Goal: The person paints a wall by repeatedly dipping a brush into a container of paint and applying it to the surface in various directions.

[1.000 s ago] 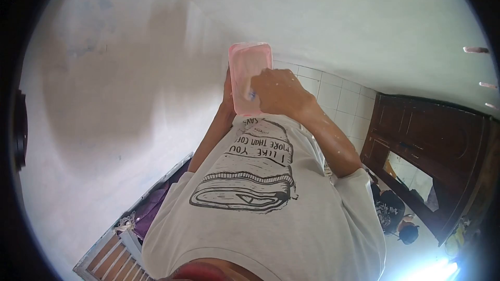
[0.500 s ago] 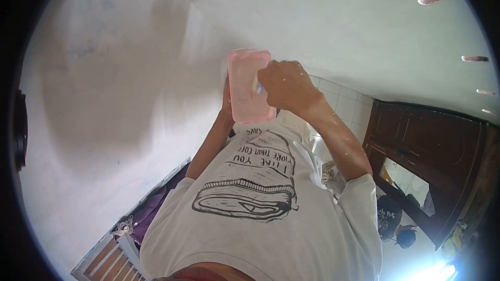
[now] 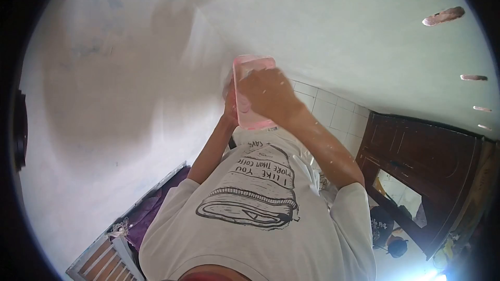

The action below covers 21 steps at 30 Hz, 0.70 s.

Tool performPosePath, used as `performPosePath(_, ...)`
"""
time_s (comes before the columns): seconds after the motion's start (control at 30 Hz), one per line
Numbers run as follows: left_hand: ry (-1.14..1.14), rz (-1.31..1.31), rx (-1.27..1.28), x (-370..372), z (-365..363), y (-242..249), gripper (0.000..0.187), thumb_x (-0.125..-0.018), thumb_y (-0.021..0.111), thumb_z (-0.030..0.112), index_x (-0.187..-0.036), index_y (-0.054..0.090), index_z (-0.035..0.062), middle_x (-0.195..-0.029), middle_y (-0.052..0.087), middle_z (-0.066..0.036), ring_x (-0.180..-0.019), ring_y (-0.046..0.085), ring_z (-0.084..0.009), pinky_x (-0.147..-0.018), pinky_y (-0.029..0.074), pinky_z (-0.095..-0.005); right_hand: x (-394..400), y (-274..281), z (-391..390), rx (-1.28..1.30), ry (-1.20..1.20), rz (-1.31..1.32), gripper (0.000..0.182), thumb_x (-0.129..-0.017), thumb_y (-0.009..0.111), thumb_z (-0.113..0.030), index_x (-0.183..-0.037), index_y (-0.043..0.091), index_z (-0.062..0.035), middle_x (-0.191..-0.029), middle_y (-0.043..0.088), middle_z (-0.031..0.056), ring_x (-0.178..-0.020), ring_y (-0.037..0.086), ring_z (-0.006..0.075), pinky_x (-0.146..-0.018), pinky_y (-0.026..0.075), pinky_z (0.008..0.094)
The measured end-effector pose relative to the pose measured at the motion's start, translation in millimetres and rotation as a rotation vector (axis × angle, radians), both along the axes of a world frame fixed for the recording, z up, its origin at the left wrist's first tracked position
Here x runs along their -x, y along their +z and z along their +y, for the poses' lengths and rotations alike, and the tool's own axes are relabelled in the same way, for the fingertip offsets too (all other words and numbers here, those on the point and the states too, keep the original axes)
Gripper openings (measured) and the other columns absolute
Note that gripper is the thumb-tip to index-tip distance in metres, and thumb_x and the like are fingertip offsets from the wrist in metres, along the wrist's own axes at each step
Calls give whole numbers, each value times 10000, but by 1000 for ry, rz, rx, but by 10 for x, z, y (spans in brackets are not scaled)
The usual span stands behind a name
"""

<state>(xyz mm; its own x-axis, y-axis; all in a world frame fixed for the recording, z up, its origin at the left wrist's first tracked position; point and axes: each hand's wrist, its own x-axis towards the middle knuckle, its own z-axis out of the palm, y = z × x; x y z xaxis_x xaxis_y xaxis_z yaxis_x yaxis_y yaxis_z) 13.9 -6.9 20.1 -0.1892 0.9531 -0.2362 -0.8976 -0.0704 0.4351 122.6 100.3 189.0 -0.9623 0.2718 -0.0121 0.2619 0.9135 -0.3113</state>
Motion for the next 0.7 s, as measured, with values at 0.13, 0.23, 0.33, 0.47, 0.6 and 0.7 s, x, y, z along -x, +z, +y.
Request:
performPosePath(0.13, 107, 63, 16, 151, -7, -18, 631, -1039, 394, 568, -1512, 361, 152, -1435, 497, -48, -1265, 545, -204, -1026, 509, -402, -85, -112, -56, 39, 70, 1, 84, -712, 699, -108, -776, 704, -54, -720, 678, 134, -724, 701, 294, -623, 554, 412)
performPosePath(0.23, 181, 239, -2, 101, 18, 133, 584, -1050, 333, 578, -1469, 420, 181, -1380, 548, -41, -1227, 578, -223, -1000, 532, -430, -126, -170, 47, 43, -27, 39, 74, -697, 735, -121, -750, 701, -80, -716, 681, 123, -680, 705, 280, -589, 558, 387)
performPosePath(0.33, 68, 3, 51, 52, 12, 124, 624, -1032, 382, 591, -1479, 404, 155, -1405, 525, -44, -1240, 565, -216, -1004, 527, -421, 80, -72, -18, -34, -121, -51, 35, -660, 688, -59, -677, 657, -60, -691, 659, 153, -629, 671, 295, -592, 531, 402)
performPosePath(0.47, 39, -22, -2, 178, -34, 49, 623, -1034, 381, 589, -1480, 405, 155, -1401, 528, -49, -1232, 569, -218, -992, 535, -414, -83, -157, -132, 206, -10, 9, 53, -672, 683, -57, -724, 679, -47, -691, 657, 158, -682, 681, 314, -608, 536, 424)
performPosePath(0.6, 31, 1, 18, 173, -57, 140, 629, -1034, 381, 587, -1489, 392, 153, -1403, 527, -55, -1239, 565, -223, -1009, 526, -423, -164, -182, 53, 154, -150, -136, 131, -670, 679, -56, -798, 707, -41, -779, 694, 161, -720, 709, 305, -629, 566, 410)
performPosePath(0.7, 16, 36, 29, 79, 36, 186, 630, -1035, 376, 588, -1495, 384, 158, -1410, 524, -57, -1249, 562, -228, -1020, 520, -428, -85, -179, 97, 68, -222, -59, 116, -665, 678, -68, -773, 707, -37, -754, 692, 173, -691, 706, 316, -617, 566, 407)
